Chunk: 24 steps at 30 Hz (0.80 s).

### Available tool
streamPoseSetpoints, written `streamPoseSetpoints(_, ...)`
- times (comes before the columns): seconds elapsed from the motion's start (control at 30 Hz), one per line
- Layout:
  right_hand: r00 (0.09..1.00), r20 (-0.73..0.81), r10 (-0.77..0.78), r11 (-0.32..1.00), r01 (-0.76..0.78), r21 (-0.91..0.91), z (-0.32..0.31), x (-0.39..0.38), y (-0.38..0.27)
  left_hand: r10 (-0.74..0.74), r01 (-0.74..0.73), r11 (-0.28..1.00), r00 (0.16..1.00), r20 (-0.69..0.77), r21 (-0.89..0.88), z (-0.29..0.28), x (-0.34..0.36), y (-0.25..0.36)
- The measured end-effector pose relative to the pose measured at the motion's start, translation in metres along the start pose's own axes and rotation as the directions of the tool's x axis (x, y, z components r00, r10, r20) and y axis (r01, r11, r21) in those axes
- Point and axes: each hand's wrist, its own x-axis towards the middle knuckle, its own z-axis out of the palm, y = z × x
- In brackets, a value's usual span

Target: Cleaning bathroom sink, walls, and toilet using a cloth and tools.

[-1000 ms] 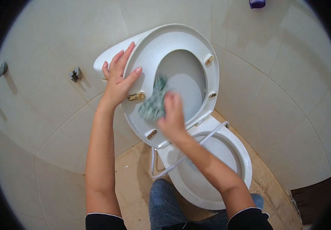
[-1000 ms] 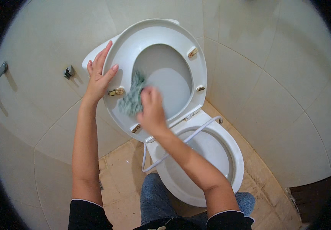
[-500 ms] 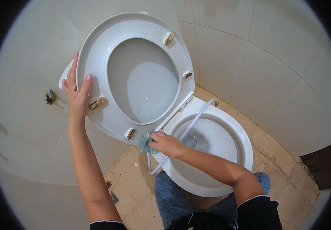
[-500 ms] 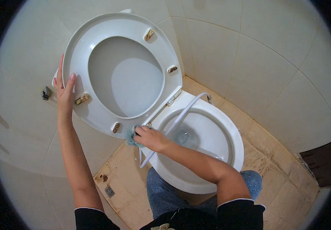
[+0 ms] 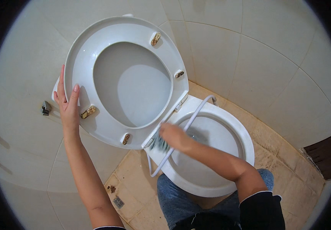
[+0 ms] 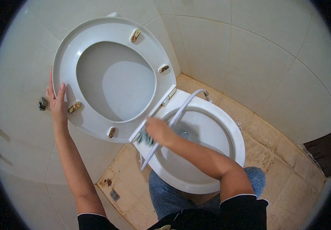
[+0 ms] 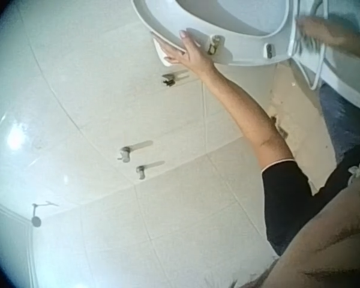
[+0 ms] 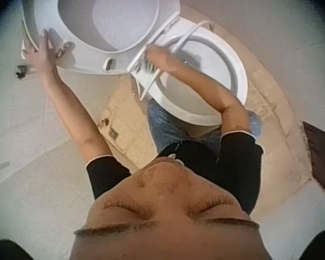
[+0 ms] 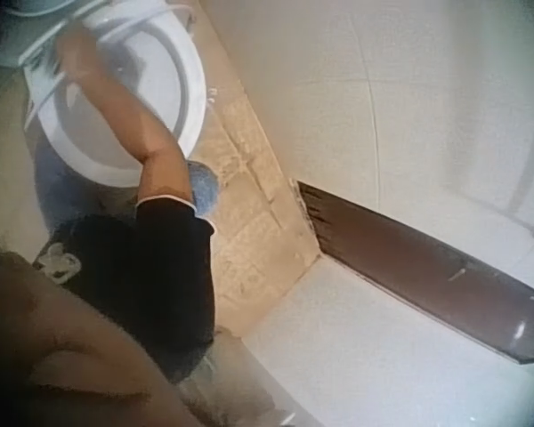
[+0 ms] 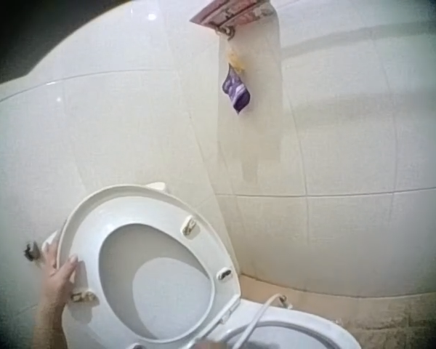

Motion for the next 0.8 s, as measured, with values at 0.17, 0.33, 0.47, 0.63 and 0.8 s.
streamPoseSetpoints(0.17, 0.899, -0.43, 0.086, 0.935, -0.222, -0.276, -0.046, 0.035, 0.052, -0.009, 0.01, 0.999, 1.0, -0.022, 0.038, 0.001, 0.0, -0.008)
streamPoseSetpoints(0.33, 0.955, 0.068, -0.287, 0.892, 0.293, -0.344, -0.06, 0.031, 0.074, 0.037, -0.033, 0.997, 0.998, -0.042, 0.074, 0.003, 0.001, -0.009)
streamPoseSetpoints(0.47, 0.85, -0.527, -0.025, 0.888, -0.224, -0.403, -0.095, 0.032, 0.081, 0.026, -0.022, 0.997, 0.998, -0.054, 0.079, 0.001, 0.002, -0.008)
streamPoseSetpoints(0.63, 0.865, -0.485, -0.129, 0.99, 0.144, -0.007, -0.084, 0.007, 0.073, 0.459, -0.313, 0.854, 0.829, -0.319, 0.416, 0.005, -0.019, -0.001)
streamPoseSetpoints(0.8, 0.901, 0.084, -0.427, 0.896, 0.433, -0.097, -0.02, -0.041, 0.045, 0.343, -0.344, 0.939, 0.922, -0.18, 0.027, 0.078, -0.164, 0.05)
